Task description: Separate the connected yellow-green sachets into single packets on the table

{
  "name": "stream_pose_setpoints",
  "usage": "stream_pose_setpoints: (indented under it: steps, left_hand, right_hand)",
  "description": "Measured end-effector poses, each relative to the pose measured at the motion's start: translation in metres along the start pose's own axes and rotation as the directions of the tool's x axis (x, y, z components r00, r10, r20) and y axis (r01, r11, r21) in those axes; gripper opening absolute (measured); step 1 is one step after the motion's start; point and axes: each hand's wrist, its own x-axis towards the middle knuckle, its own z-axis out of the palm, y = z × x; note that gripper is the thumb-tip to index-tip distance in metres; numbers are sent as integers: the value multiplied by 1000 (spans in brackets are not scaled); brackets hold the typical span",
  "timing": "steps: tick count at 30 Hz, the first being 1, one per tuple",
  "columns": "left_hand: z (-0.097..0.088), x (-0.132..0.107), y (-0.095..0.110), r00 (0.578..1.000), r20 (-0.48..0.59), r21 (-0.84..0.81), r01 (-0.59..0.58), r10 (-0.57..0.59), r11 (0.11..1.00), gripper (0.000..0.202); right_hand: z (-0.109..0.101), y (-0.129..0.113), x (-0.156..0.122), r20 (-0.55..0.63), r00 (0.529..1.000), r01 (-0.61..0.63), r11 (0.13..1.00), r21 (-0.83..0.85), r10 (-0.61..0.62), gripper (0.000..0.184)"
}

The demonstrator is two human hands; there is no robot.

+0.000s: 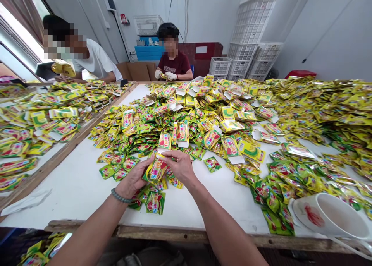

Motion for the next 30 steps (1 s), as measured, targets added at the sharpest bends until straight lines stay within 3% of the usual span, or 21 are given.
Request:
stream_pose_setpoints:
  steps: [4,7,13,17,22,28,30]
  left_hand:
    - [-1,-1,-1,1000,5,56,26,-27,998,30]
    - [-2,-3,-1,999,2,89,34,-34,995,30]
    - [-5,-5,1,998,22,62,49,-51,997,29]
    - [-2,-5,5,995,18,2,101,-101,995,25]
    - [4,-3,7,994,6,-22,112,-112,993,23]
    - [-3,-2,4,992,49,-4,120,-120,993,23]
    - [-5,-1,4,987,66,-13,147,-146,989,26]
  right_hand:
    - [-3,5,3,61,990,-137,978,157,129,29]
    - [-9,4,5,123,985,-142,979,147,124,24]
    - [-21,-7,2,297,952,83,996,-13,-75,21]
    - [-17,-6,-3,250,935,293,944,-152,-250,19]
    - [-2,2,-8,146,954,292,919,-264,-261,25]
    - [13,12,-14,172,918,397,844,-361,-358,29]
    - [13,12,-13,173,921,387,862,-327,-348,31]
